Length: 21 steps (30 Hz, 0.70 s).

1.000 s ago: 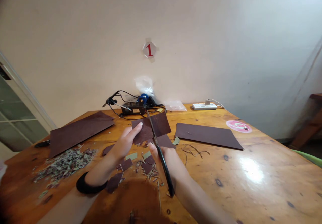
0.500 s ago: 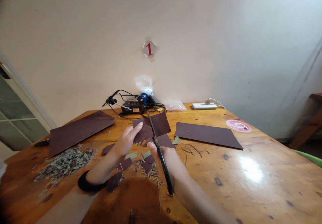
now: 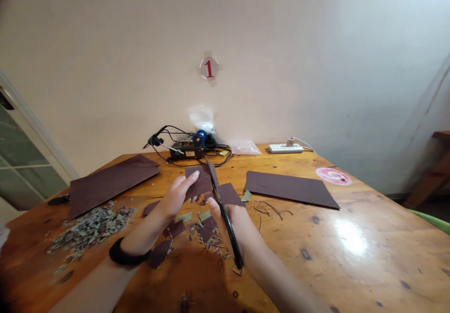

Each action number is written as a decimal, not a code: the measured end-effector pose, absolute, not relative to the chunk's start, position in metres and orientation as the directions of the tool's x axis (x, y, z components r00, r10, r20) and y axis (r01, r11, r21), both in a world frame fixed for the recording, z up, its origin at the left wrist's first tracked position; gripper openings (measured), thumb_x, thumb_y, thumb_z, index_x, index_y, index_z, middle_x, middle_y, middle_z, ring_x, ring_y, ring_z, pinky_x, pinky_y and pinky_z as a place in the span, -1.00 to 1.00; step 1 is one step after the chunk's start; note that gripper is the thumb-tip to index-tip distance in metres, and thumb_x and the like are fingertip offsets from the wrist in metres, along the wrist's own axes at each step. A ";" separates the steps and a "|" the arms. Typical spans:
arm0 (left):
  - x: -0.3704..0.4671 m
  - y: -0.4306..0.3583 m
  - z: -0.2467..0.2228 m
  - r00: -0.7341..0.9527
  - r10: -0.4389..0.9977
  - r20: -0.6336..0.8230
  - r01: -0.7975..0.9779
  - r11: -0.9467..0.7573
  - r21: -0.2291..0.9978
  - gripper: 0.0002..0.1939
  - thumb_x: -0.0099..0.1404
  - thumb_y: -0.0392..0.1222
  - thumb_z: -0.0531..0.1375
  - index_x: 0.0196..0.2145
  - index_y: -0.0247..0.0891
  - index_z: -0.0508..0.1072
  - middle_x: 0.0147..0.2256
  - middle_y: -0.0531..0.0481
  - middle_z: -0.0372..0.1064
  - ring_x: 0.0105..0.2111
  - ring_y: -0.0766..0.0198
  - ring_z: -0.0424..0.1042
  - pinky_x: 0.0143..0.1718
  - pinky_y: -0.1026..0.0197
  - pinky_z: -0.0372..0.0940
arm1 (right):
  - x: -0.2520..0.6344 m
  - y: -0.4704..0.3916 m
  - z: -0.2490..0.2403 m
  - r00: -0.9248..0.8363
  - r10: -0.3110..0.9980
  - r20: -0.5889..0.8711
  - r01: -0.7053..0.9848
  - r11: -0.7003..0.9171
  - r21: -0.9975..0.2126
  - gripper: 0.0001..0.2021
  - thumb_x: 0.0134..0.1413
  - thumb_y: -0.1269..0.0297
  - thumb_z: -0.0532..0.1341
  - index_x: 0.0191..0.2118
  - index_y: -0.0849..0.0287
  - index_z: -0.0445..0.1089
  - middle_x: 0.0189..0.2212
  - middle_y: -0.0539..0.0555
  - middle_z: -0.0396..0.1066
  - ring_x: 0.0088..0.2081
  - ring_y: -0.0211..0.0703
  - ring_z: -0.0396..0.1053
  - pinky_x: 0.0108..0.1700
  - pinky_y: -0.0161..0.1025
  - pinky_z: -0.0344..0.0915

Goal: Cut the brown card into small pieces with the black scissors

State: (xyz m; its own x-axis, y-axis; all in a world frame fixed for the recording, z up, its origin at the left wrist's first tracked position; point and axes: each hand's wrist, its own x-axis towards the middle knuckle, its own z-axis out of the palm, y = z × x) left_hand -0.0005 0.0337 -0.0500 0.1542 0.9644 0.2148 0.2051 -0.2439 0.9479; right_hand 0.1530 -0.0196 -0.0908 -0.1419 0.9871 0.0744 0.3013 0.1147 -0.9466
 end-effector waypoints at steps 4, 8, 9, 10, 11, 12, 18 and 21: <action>-0.001 0.032 -0.048 0.170 0.963 0.210 0.174 -0.239 0.955 -0.57 0.15 0.18 0.05 -0.64 -0.21 0.24 -0.72 0.12 0.17 -0.66 0.33 0.14 -0.54 0.24 0.03 | 0.154 -0.019 -0.092 -0.166 0.986 0.026 0.303 0.076 -0.950 -0.46 0.08 -0.31 -0.08 -0.57 0.09 0.06 -0.69 -0.12 -0.03 -0.66 -0.34 -0.03 -0.65 -0.37 -0.03; -0.001 0.033 -0.048 0.180 0.961 0.209 0.172 -0.240 0.955 -0.53 0.13 0.20 0.07 -0.69 -0.22 0.24 -0.75 0.09 0.18 -0.67 0.32 0.15 -0.54 0.24 0.04 | 0.154 -0.020 -0.091 -0.201 0.980 -0.006 0.277 0.051 -0.960 -0.45 0.07 -0.33 -0.10 -0.56 0.09 0.01 -0.68 -0.14 -0.10 -0.67 -0.37 -0.09 -0.68 -0.38 -0.09; -0.001 0.033 -0.048 0.185 0.961 0.206 0.175 -0.238 0.955 -0.52 0.12 0.21 0.07 -0.70 -0.21 0.24 -0.75 0.08 0.18 -0.67 0.32 0.16 -0.54 0.24 0.06 | 0.154 -0.019 -0.092 -0.202 0.979 -0.012 0.269 0.044 -0.962 -0.45 0.07 -0.33 -0.09 -0.56 0.09 0.00 -0.67 -0.14 -0.11 -0.67 -0.37 -0.09 -0.68 -0.38 -0.10; -0.001 0.034 -0.049 0.190 0.961 0.201 0.178 -0.236 0.955 -0.51 0.12 0.21 0.07 -0.72 -0.21 0.24 -0.76 0.08 0.18 -0.67 0.31 0.17 -0.54 0.24 0.07 | 0.154 -0.019 -0.094 -0.197 0.980 -0.014 0.259 0.038 -0.965 -0.45 0.07 -0.33 -0.09 -0.56 0.09 0.00 -0.67 -0.14 -0.11 -0.67 -0.37 -0.09 -0.68 -0.39 -0.11; -0.001 0.034 -0.050 0.192 0.962 0.196 0.180 -0.231 0.956 -0.51 0.12 0.21 0.07 -0.72 -0.21 0.24 -0.76 0.07 0.19 -0.67 0.31 0.18 -0.53 0.23 0.08 | 0.154 -0.018 -0.096 -0.191 0.981 -0.017 0.248 0.032 -0.968 -0.45 0.06 -0.34 -0.08 -0.55 0.09 0.01 -0.67 -0.14 -0.10 -0.67 -0.37 -0.09 -0.68 -0.39 -0.12; -0.001 0.035 -0.051 0.192 0.963 0.189 0.178 -0.224 0.958 -0.51 0.13 0.21 0.07 -0.72 -0.22 0.25 -0.75 0.06 0.20 -0.66 0.30 0.19 -0.53 0.24 0.08 | 0.153 -0.017 -0.099 -0.185 0.982 -0.021 0.237 0.024 -0.971 -0.45 0.06 -0.34 -0.08 -0.54 0.09 0.02 -0.66 -0.14 -0.09 -0.67 -0.37 -0.09 -0.68 -0.39 -0.12; -0.001 0.038 -0.058 0.196 0.966 0.167 0.150 -0.197 0.969 -0.53 0.10 0.24 0.08 -0.64 -0.24 0.29 -0.69 0.08 0.24 -0.62 0.29 0.19 -0.52 0.25 0.06 | 0.155 -0.012 -0.108 -0.170 0.984 -0.045 0.226 -0.006 -0.974 -0.44 0.04 -0.35 -0.09 -0.54 0.09 0.03 -0.66 -0.13 -0.04 -0.66 -0.36 -0.09 -0.68 -0.39 -0.12; -0.001 0.039 -0.059 0.206 0.965 0.161 0.147 -0.193 0.970 -0.54 0.11 0.23 0.08 -0.62 -0.24 0.30 -0.69 0.07 0.24 -0.60 0.29 0.19 -0.51 0.24 0.06 | 0.154 -0.013 -0.107 -0.163 0.986 -0.029 0.234 0.010 -0.972 -0.45 0.05 -0.35 -0.10 -0.56 0.08 0.00 -0.67 -0.14 -0.06 -0.67 -0.36 -0.12 -0.67 -0.37 -0.12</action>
